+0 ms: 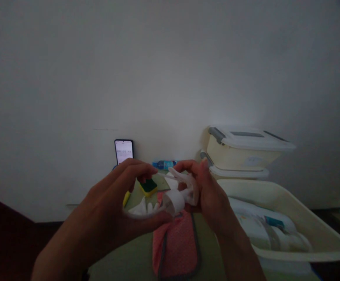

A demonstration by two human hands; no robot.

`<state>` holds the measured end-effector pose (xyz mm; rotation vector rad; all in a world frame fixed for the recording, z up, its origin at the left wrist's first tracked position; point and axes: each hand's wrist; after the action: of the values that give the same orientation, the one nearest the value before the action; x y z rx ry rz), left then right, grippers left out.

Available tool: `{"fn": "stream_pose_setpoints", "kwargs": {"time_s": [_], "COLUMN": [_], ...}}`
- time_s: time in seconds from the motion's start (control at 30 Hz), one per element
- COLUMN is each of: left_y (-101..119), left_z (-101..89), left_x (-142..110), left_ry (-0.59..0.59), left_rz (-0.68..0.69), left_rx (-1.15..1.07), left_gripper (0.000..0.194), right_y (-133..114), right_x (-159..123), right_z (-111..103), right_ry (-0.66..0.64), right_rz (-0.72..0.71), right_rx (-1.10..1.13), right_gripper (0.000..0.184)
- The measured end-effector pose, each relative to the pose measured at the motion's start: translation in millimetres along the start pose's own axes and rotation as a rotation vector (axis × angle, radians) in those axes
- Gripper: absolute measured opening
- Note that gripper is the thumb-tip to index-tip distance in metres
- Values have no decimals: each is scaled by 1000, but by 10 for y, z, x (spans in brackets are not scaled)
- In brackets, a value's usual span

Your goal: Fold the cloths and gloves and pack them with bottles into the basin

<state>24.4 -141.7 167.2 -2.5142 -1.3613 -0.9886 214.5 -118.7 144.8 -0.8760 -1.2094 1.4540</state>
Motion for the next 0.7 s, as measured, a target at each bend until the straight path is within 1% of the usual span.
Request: {"fn": "stream_pose_setpoints", "kwargs": {"time_s": [0.13, 0.27, 0.4, 0.57, 0.7], "left_y": [36, 45, 27, 49, 79], "left_z": [-12, -2, 24, 42, 26], "left_x": [-48, -34, -18, -54, -83], "left_ry": [-8, -7, -25, -63, -72], "left_rz": [27, 62, 56, 74, 57], "left_rx": [32, 11, 4, 12, 14], "left_gripper": [46, 45, 49, 52, 53], "right_y": [-6, 3, 11, -5, 11], "right_x": [-19, -16, -9, -24, -18], "right_z": [10, 4, -8, 13, 41], "right_ry": [-41, -31, -23, -14, -29], "right_rz": [-4, 1, 14, -35, -31], "right_rx": [22, -8, -20, -84, -74], "right_gripper": [57, 56, 55, 55, 52]}}
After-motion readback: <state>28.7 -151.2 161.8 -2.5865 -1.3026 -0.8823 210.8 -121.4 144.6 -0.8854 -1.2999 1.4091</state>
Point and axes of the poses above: each hand's wrist, its own x-axis towards the middle knuckle, its own z-axis out of the palm, y = z × x, and after that the axes turned 2 degrees about x, right-handed
